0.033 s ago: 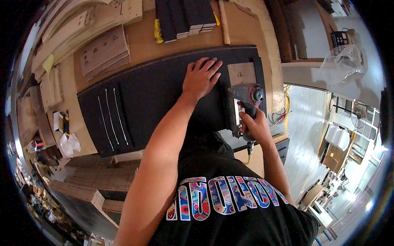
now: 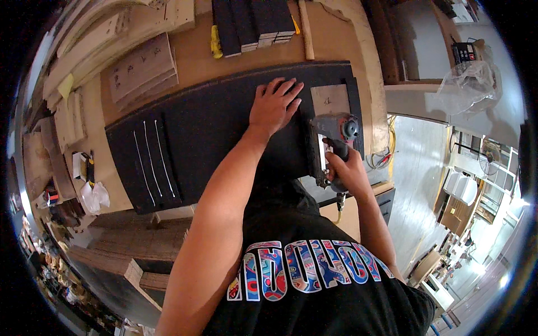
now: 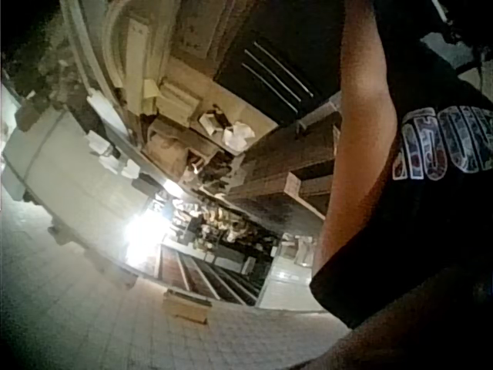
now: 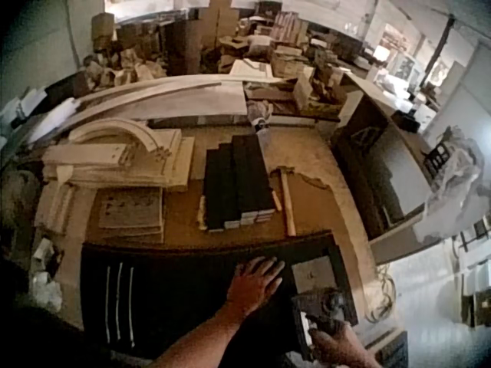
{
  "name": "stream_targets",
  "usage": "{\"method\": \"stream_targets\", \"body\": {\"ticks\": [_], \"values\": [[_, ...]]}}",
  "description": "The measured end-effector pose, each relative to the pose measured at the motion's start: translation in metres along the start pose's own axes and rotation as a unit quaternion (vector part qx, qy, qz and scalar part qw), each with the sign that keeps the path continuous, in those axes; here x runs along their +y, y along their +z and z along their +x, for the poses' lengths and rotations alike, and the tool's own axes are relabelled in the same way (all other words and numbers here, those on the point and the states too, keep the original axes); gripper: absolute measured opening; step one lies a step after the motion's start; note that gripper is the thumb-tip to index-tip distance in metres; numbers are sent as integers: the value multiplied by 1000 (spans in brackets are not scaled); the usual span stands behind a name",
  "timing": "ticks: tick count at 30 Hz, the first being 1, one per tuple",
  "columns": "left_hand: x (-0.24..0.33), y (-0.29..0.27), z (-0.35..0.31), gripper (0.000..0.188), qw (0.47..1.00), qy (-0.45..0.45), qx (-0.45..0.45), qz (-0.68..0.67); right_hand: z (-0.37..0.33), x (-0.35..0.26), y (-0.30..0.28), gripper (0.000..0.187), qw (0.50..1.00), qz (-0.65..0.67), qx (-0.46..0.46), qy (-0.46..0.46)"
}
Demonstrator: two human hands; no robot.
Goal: The person places wooden slats onto a dark panel and secures them by hand and with a pneumatic nail gun, then adds a small wooden block and continues nailing.
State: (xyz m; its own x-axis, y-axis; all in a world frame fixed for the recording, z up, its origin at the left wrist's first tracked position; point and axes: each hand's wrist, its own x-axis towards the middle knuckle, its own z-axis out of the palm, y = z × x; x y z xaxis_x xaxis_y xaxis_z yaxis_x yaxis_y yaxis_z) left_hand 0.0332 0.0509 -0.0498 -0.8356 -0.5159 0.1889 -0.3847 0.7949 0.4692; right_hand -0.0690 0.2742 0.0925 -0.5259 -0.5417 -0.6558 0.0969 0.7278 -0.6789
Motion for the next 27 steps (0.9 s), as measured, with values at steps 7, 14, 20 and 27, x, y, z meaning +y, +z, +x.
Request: {"method": "stream_targets", "body": {"ticks": [7, 14, 20, 27], "values": [[-1, 2, 1, 49, 1000, 4, -3, -4, -2, -3, 6, 29, 1000, 21, -19, -10], [1, 2, 2, 47, 1000, 0, 7, 5, -4, -3, 9, 35, 1000, 0, -17, -9], [-2, 2, 2, 51, 1000, 2, 8, 7, -5, -11, 9, 24, 1000, -30, -2, 1], [3, -3, 4, 61, 997, -64, 36, -21, 18, -34, -1, 32, 1000, -5, 13, -24]]}}
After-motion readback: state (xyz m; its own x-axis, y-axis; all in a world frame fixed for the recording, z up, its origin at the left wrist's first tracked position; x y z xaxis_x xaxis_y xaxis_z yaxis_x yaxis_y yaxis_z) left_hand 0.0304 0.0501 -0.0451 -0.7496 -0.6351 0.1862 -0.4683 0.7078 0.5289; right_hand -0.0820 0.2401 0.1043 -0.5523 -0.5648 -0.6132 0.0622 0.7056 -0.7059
